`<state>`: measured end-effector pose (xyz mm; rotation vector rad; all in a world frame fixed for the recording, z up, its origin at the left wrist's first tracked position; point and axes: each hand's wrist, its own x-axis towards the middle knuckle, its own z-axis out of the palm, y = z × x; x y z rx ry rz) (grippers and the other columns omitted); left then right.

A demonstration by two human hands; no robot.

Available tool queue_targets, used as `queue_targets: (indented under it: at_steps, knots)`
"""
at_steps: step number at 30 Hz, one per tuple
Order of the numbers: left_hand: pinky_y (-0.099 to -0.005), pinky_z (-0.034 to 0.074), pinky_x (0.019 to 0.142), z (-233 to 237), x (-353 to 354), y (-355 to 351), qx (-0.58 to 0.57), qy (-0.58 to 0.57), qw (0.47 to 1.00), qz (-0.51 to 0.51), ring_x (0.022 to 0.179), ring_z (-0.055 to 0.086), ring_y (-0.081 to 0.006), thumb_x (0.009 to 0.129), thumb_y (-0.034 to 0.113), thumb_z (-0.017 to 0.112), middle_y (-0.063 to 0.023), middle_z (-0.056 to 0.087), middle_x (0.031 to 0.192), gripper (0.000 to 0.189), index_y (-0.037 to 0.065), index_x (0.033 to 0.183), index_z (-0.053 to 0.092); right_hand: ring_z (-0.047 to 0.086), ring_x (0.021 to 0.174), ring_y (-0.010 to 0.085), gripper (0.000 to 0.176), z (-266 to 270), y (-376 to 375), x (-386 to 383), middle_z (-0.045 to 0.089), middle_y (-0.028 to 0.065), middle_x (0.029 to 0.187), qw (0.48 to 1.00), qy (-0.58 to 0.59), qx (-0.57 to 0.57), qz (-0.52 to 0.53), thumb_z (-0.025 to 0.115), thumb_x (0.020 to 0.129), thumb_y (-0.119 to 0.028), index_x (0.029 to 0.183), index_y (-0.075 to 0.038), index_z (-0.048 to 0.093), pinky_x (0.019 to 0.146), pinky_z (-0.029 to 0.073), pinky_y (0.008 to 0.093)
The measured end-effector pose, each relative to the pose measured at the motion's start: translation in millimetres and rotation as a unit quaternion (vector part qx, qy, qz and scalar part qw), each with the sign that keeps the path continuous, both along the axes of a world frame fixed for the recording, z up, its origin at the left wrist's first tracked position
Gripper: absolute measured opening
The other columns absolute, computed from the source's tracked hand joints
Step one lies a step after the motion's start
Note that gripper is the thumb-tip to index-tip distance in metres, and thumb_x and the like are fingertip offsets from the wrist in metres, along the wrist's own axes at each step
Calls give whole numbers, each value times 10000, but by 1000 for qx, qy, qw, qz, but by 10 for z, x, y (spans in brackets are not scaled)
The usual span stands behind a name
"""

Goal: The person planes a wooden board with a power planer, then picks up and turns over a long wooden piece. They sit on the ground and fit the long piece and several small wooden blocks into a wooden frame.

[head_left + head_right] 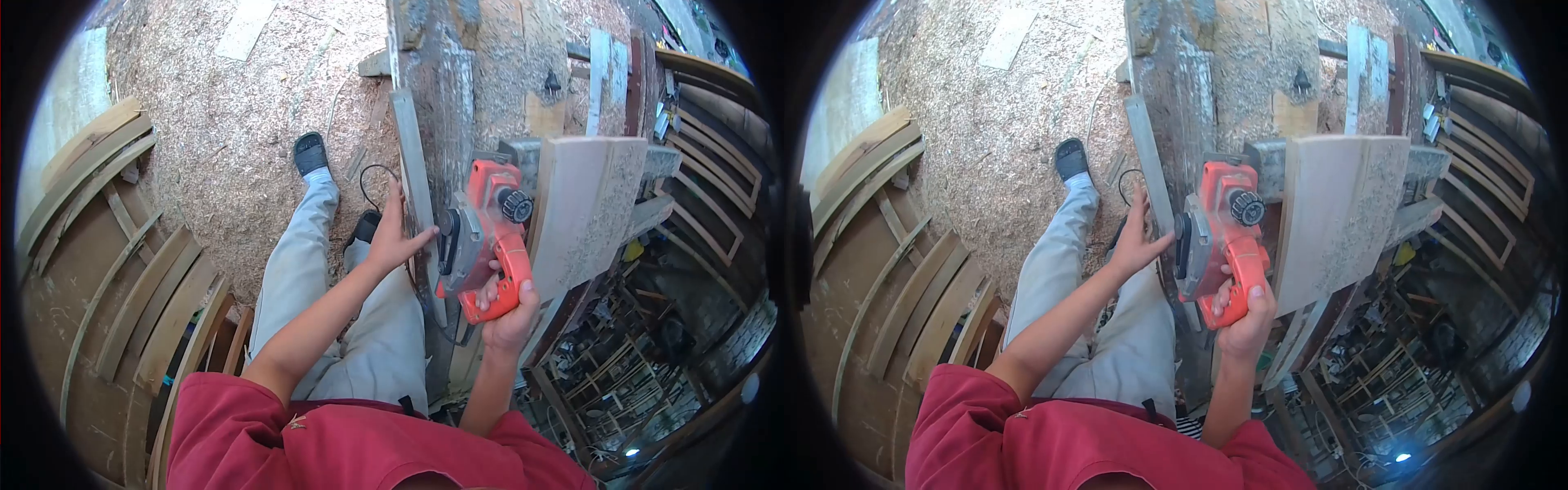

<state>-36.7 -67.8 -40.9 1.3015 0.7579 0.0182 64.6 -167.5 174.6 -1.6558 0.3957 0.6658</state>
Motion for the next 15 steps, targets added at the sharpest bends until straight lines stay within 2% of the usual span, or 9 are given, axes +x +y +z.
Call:
queue_targets:
  at_steps: [2,3,6,7,10,14,15]
  knots:
    - [-416,242,1246,-152,12,-171,43,-22,998,33,1528,260,-423,810,257,825,-339,196,1631,1245,-54,1603,-83,506,568,139,571,-29,-211,-122,547,83,702,1000,4,-5,-14,484,969,-412,1160,113,602,533,423,274]
    - [-419,219,1253,-158,49,-213,39,-43,998,33,1544,210,-426,841,204,763,-341,131,1646,1190,-57,1594,-120,505,571,138,562,-36,-326,-182,549,84,706,1000,5,-4,-11,484,967,-404,1157,111,603,533,422,274]
    - [-420,194,1260,-9,194,-336,145,-10,988,45,1554,172,-432,858,156,694,-345,95,1650,1108,-81,1587,-106,500,572,133,533,-44,-654,-362,553,85,707,1000,14,7,-12,481,964,-379,1146,106,606,533,419,274]
    - [-439,154,1268,21,238,-385,145,-16,987,68,1554,129,-463,859,129,651,-359,90,1643,1049,-112,1577,-75,499,572,132,523,-40,-765,-421,553,85,705,1000,19,11,-13,480,964,-372,1142,104,607,533,417,274]
    - [-469,135,1269,18,319,-527,290,23,954,73,1552,104,-484,858,136,643,-369,88,1639,1014,-128,1573,-26,496,570,127,498,-4,-1105,-635,555,82,700,999,23,22,-9,474,967,-353,1130,96,612,536,416,270]
    - [-550,117,1253,14,438,-666,335,63,935,95,1561,69,-476,873,159,601,-364,90,1644,960,-121,1580,15,497,568,120,483,97,-1542,-893,557,73,696,999,33,34,-10,472,973,-342,1132,90,615,538,416,267]
    - [-591,114,1240,20,464,-696,331,71,935,108,1566,65,-461,876,160,591,-340,88,1657,953,-97,1592,17,497,567,118,479,113,-1660,-961,557,71,696,999,31,36,-6,472,975,-340,1134,88,616,539,417,267]
